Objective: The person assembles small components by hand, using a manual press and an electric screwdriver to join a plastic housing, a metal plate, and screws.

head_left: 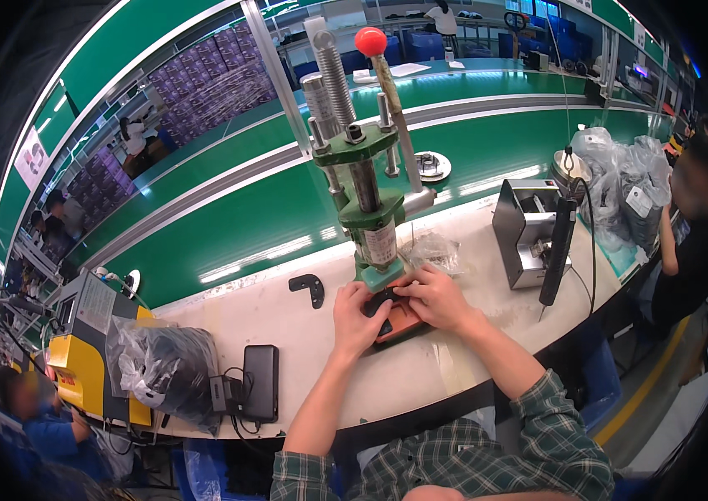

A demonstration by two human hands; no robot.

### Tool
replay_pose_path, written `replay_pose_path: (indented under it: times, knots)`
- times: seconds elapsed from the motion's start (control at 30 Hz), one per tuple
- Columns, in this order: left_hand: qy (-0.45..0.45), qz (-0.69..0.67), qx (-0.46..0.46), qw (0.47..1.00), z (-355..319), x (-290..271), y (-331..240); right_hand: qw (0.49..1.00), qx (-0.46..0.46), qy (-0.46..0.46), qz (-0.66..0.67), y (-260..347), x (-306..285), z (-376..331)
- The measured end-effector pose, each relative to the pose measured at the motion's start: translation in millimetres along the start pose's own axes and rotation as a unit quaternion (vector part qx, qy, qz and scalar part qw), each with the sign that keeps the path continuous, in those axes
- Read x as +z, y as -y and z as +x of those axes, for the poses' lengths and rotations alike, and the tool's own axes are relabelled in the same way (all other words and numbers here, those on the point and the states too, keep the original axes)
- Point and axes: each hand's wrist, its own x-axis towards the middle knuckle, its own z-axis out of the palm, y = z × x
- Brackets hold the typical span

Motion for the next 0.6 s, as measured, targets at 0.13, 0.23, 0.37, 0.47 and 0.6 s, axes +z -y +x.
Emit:
replay_pose_path:
  times: [0.13,0.23,0.37,0.47,0.6]
  knots:
    - [0.002,-0.003,0.01,1.0,1,-1,1,1.0,0.004,0.002,-0.002,1,-1,1]
    - [0.009,0.014,-0.001,1.0,1,-2,-1,1.0,0.005,0.011,-0.007,4,-2,1]
    - [0.011,0.013,0.01,1.0,2,-1,2,1.0,-0.007,0.011,-0.019,3,-3,2]
    - [0.016,-0.005,-0.003,1.0,2,1,1,0.999,0.008,0.019,-0.024,6,-6,1]
    - [0.017,-0.002,-0.007,1.0,1,-1,2,0.999,0.007,0.039,-0.017,11,-8,6]
